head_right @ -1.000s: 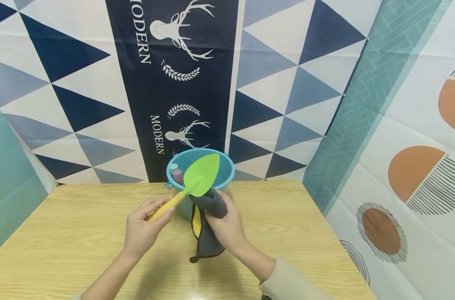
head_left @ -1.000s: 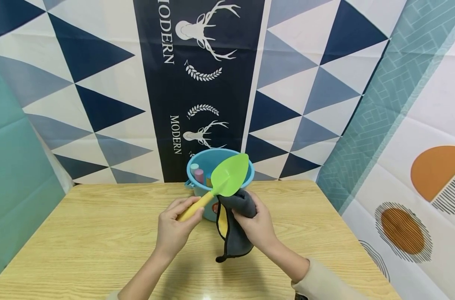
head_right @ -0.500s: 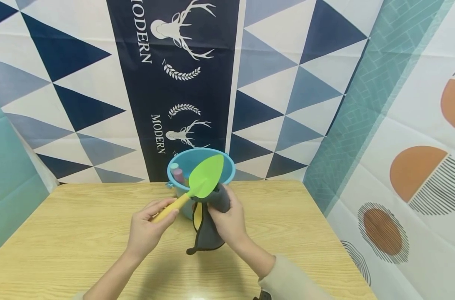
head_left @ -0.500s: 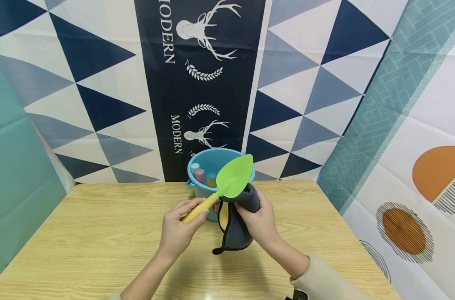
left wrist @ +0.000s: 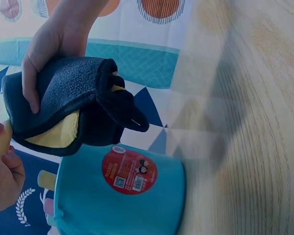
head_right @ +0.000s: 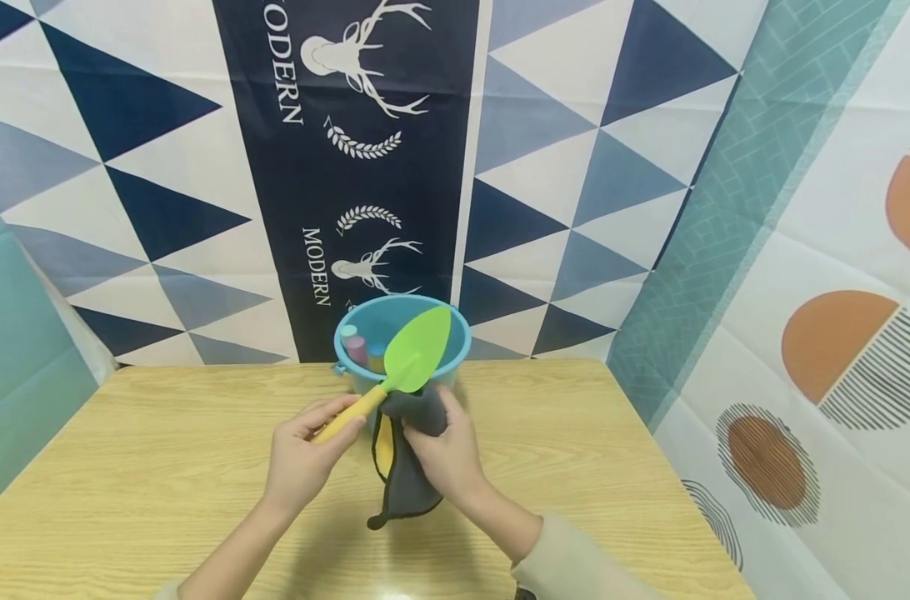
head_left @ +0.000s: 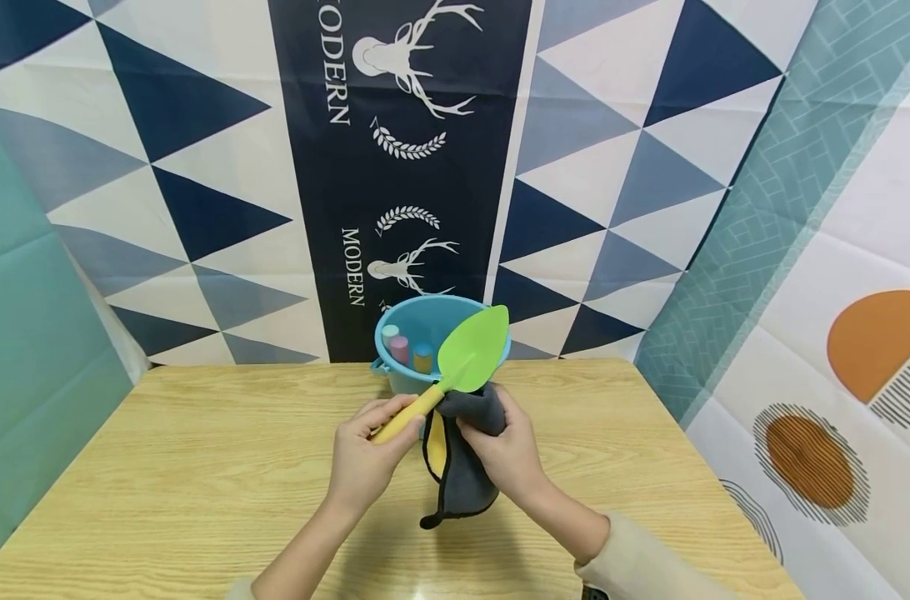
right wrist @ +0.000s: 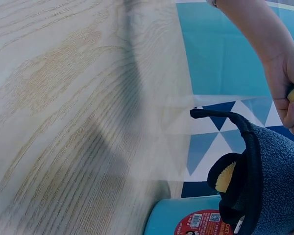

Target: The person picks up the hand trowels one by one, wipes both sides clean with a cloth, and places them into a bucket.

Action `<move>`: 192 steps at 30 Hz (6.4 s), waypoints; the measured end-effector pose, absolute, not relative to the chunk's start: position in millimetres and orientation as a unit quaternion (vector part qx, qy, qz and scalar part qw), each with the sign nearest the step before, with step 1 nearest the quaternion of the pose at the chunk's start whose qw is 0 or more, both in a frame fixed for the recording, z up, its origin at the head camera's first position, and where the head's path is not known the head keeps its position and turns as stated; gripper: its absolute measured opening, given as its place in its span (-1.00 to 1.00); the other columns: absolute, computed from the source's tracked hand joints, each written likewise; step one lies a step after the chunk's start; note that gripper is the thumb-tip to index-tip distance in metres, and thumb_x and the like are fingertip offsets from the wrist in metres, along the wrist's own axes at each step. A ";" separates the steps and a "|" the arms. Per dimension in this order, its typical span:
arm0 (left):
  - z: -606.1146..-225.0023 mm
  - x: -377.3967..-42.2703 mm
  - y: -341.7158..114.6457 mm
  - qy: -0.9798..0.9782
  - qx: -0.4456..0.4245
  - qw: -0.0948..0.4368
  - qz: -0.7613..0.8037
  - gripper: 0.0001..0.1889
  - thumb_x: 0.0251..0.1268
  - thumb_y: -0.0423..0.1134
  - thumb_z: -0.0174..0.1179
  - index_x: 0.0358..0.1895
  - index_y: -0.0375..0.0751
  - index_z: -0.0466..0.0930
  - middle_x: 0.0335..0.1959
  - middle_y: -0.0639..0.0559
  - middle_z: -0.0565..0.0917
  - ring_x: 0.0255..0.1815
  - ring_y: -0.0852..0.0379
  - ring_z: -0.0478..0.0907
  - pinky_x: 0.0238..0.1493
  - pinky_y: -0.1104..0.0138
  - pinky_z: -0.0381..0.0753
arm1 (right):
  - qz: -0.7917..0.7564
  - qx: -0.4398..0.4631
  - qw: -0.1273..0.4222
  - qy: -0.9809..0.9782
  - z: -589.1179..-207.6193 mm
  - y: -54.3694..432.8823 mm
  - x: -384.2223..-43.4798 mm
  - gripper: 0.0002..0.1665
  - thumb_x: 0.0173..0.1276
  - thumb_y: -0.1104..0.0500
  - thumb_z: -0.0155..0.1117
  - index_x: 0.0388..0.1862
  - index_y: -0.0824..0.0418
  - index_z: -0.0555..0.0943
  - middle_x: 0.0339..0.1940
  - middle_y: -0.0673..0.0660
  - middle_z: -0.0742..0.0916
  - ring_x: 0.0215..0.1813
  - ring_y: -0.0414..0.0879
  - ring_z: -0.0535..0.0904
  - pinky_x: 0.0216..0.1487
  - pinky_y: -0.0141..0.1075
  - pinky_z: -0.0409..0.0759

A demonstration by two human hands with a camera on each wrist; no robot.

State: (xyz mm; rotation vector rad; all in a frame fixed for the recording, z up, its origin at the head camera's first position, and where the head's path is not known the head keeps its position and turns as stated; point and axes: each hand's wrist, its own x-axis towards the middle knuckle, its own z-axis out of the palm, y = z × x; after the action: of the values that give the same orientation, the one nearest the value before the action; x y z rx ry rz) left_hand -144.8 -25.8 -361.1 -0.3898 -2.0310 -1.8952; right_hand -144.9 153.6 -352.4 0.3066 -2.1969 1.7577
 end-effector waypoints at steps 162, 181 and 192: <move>-339.0 -219.0 15.2 -0.839 -0.133 0.229 -0.475 -0.72 0.11 -0.16 0.32 -0.18 -0.27 0.64 -0.33 -0.06 0.65 -0.30 0.09 0.58 -0.28 0.29 0.62 | 0.105 0.270 0.304 -0.907 -382.7 245.1 -163.1 -0.25 -0.14 0.36 0.52 0.11 0.01 0.55 0.03 0.15 0.62 0.03 0.11 0.57 -0.12 0.02 0.56; -339.4 -221.5 19.2 -0.849 -0.127 0.217 -0.464 -0.67 0.10 -0.13 0.32 -0.12 -0.26 0.64 -0.29 -0.05 0.63 -0.28 0.09 0.56 -0.28 0.31 0.60 | -0.027 0.388 0.294 -0.873 -399.0 247.6 -171.5 -0.18 -0.19 0.24 0.57 0.15 -0.08 0.53 0.04 0.10 0.64 0.04 0.03 0.56 -0.12 -0.05 0.54; -340.1 -222.9 19.5 -0.846 -0.126 0.215 -0.472 -0.68 0.10 -0.15 0.31 -0.12 -0.27 0.65 -0.27 -0.06 0.63 -0.26 0.07 0.55 -0.25 0.29 0.60 | -0.038 0.394 0.291 -0.871 -412.6 247.9 -175.4 -0.19 -0.18 0.33 0.51 0.15 -0.08 0.53 0.04 0.10 0.65 0.05 0.02 0.57 -0.13 -0.09 0.54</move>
State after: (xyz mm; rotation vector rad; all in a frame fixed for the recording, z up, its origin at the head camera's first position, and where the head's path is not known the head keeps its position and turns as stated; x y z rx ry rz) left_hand -222.9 19.5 -340.1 -0.3503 -2.3454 -1.3084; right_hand -175.4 247.9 -412.6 1.0519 -2.3218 -0.1003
